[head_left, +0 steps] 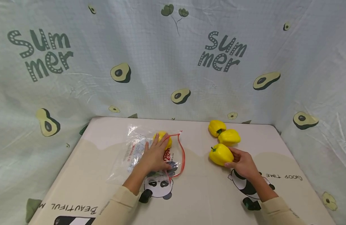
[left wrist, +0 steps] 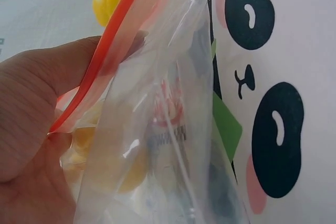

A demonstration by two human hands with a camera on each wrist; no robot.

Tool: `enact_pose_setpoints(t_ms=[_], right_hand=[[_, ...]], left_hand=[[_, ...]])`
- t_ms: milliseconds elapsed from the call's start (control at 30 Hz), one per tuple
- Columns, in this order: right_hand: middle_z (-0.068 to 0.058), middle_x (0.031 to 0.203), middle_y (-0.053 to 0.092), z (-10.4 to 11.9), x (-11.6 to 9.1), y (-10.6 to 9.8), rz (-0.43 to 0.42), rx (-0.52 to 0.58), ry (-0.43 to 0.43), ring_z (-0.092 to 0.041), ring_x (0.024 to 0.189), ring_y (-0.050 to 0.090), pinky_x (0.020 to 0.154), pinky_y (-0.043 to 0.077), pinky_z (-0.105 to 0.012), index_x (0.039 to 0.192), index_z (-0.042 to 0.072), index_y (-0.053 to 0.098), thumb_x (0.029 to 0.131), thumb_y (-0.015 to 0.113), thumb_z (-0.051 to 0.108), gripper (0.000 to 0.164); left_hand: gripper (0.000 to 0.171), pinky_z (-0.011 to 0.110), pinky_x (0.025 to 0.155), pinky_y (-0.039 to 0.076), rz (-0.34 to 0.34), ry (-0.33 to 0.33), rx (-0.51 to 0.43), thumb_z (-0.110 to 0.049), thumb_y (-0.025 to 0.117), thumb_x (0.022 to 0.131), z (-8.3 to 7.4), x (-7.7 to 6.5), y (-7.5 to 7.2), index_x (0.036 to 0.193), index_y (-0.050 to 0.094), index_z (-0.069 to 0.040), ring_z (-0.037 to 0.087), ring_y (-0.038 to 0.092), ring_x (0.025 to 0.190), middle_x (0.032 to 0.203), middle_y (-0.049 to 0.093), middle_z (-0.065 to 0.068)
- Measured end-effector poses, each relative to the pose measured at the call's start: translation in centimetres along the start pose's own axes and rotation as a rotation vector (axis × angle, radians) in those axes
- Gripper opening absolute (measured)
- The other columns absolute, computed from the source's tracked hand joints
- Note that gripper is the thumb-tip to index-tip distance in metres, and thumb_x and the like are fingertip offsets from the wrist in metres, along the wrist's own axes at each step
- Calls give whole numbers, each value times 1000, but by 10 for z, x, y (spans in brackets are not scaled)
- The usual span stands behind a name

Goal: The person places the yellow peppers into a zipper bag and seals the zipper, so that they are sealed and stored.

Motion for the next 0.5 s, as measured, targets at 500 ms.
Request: enact_pose_setpoints(t_ms=[500], right_hand=[[-26, 153, 54, 12, 5, 14, 63, 36, -26, -42, 136, 60, 107, 54, -45, 152, -5, 47, 87, 82, 5, 74]], left_hand=[[122, 72, 128, 4, 11, -8, 1, -38, 96, 70, -2, 2, 0, 167, 25, -19, 30, -2, 166, 178, 11, -5]])
Point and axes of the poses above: each hand's wrist, its own x-axis towards the middle knuckle, its own y-axis out of the palm, z = x × y, the point moved 5 cm from there along x, towards the middle knuckle
